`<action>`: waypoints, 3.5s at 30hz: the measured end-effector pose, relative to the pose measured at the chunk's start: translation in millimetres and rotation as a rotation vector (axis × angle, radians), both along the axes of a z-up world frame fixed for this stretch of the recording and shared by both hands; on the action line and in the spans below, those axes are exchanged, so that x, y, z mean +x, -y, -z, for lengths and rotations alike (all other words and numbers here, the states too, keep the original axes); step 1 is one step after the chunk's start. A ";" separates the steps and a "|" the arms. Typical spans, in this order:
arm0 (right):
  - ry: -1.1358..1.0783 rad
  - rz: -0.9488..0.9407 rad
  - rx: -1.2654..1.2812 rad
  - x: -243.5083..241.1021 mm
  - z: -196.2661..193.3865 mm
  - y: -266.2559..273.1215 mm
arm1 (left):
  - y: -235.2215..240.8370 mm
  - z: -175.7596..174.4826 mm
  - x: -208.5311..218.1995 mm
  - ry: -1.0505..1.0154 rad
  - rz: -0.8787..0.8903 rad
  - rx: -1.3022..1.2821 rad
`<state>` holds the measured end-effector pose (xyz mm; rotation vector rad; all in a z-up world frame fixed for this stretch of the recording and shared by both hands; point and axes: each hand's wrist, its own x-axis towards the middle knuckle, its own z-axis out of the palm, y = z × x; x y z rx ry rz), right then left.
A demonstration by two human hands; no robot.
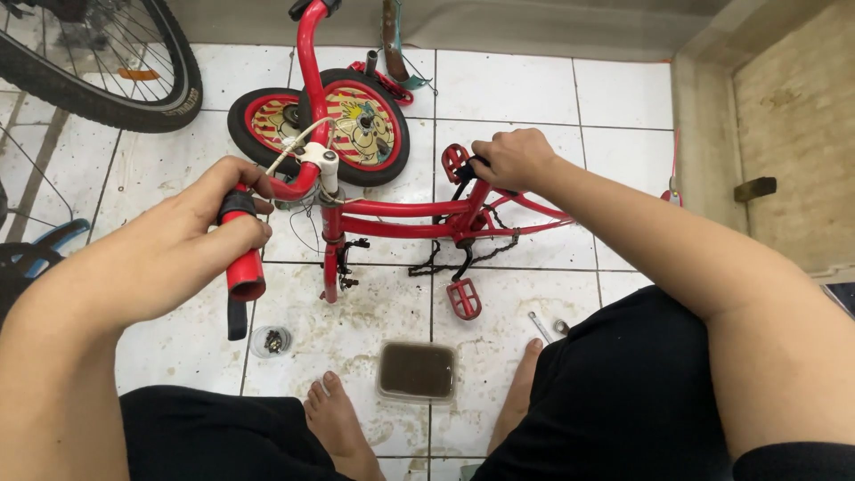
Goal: The person sits on the floor and wipes the frame and handlebars of a red children's bicycle with a black cloth. The bicycle is positioned upside down, and the person cleans various parts of the frame and handlebars.
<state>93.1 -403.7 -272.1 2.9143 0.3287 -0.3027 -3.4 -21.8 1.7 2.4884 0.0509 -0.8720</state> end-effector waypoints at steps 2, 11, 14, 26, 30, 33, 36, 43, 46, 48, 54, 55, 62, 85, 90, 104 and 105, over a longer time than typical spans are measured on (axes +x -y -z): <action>0.040 0.097 0.033 5.3 3.2 -3.5 | -2.0 5.2 3.0 0.013 0.016 -0.004; 0.116 -0.043 0.899 -22.4 -29.4 29.7 | -5.6 7.4 9.7 0.010 0.043 0.059; 0.175 -0.021 1.036 -38.1 -25.8 30.0 | -6.9 8.9 10.9 -0.013 0.054 0.091; 0.219 -0.405 0.335 -14.5 18.1 27.0 | -5.8 13.4 16.3 0.015 0.032 0.078; 0.356 -0.395 0.169 1.9 38.4 22.7 | -2.1 10.4 14.2 -0.013 0.001 0.046; 0.260 -0.286 0.118 4.9 27.9 11.9 | -2.9 10.0 15.6 0.010 0.016 0.055; 0.150 -0.115 0.070 8.4 25.2 4.3 | 0.8 5.5 13.9 0.005 0.035 0.057; -0.081 0.450 0.374 10.6 -6.0 -9.8 | -2.5 8.4 15.1 0.014 0.037 -0.008; 0.031 0.548 0.680 2.4 -7.3 9.0 | -1.5 5.8 13.5 0.007 0.022 0.023; 0.122 0.392 0.972 -10.2 -16.2 17.3 | -2.9 6.4 13.9 -0.002 0.044 0.069; 0.055 -0.268 0.868 -49.6 -23.5 23.3 | 1.5 4.6 13.9 -0.011 0.021 0.200; 0.050 -0.272 0.864 -52.6 -18.8 25.4 | 1.6 5.3 14.6 -0.014 0.015 0.196; 0.163 -0.287 0.476 -40.3 -5.2 24.6 | 0.0 7.2 18.2 -0.016 0.056 0.157; 0.259 0.297 0.697 -13.4 -30.7 23.1 | -2.9 5.1 8.3 -0.006 0.044 0.063; 0.189 -0.323 0.549 -30.3 -29.6 11.8 | -4.1 8.5 10.3 -0.009 0.038 0.117; 0.149 0.058 0.402 -5.4 -4.6 -11.9 | 10.1 -10.4 -1.7 -0.037 0.065 0.252; 0.101 0.265 0.598 -9.1 -16.6 -17.9 | 10.6 -11.0 -2.8 -0.034 0.061 0.239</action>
